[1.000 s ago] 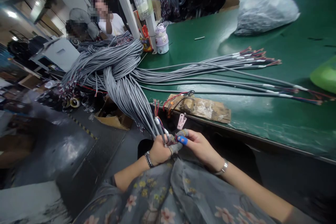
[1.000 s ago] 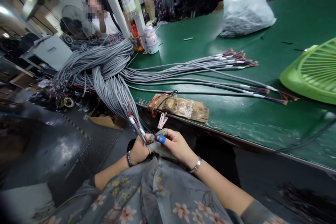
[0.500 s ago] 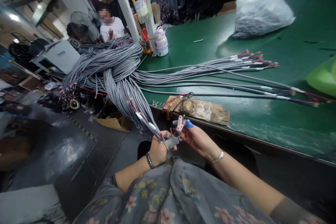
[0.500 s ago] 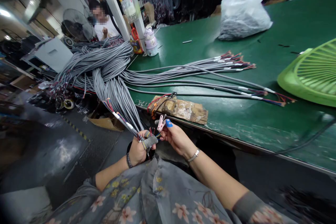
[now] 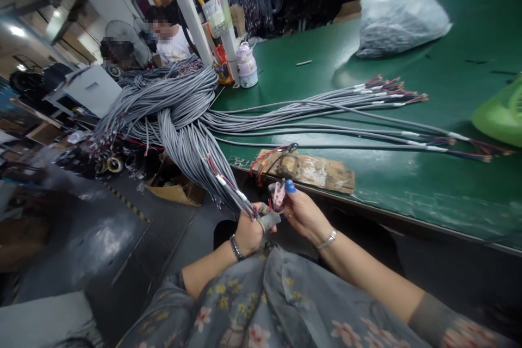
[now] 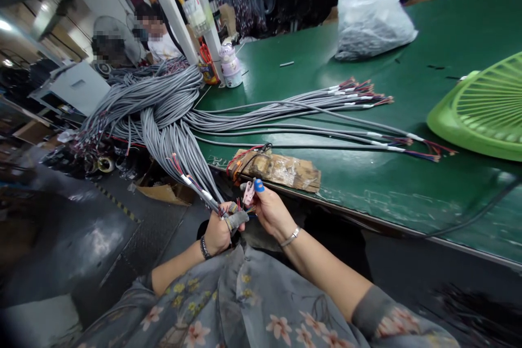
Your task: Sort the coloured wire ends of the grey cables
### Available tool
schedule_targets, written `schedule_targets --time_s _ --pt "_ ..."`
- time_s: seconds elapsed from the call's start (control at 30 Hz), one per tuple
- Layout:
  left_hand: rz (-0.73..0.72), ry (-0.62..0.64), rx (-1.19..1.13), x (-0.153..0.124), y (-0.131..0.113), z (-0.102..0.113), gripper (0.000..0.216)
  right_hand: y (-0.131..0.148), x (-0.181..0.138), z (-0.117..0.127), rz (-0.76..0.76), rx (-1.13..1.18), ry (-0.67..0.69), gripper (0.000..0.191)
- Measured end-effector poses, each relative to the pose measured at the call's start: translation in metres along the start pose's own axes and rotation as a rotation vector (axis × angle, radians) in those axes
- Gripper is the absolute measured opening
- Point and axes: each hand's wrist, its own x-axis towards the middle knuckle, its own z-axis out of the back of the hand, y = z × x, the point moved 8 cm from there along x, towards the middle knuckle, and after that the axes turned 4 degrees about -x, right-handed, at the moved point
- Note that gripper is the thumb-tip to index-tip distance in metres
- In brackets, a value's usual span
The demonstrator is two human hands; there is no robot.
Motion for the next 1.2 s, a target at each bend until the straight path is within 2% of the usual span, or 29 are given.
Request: schedule_targets --time_s 0.23,0.43,0.57,0.7,0.83,1.07,1.13,1.2 --pt "0.013 0.006 0.04 0.001 0.002 0.001 0.036 -0.006 0.0 0.002 -0.023 0.031 -0.023 0.05" --pt "0.012 -0.007 0.046 -0.006 0.005 0.009 0.035 -0.016 -0.013 0.001 -0.098 0.059 0.145 0.059" --pt "-0.019 -0.027 0.113 -0.013 -0.004 0.014 0.035 -0.024 -0.033 0.006 -0.104 -0.07 0.236 0.057" --pt "-0.055 -0.027 0.185 -0.017 -0.016 0.01 0.039 -0.023 -0.043 0.009 -0.022 -0.308 0.202 0.041" --pt "-0.049 0.0 0.231 -0.016 -0.015 0.007 0.039 -0.016 -0.042 0.007 0.034 -0.382 0.15 0.035" --pt "0.101 0.262 0.273 -0.011 -0.009 -0.003 0.039 0.001 -0.041 -0.002 0.092 -0.5 0.197 0.035" --pt "0.081 0.254 0.275 -0.011 -0.014 -0.004 0.04 0.005 -0.042 -0.003 0.111 -0.529 0.177 0.036" --pt "0.012 0.167 0.26 -0.011 -0.021 -0.002 0.041 0.006 -0.042 -0.003 0.106 -0.518 0.125 0.037"
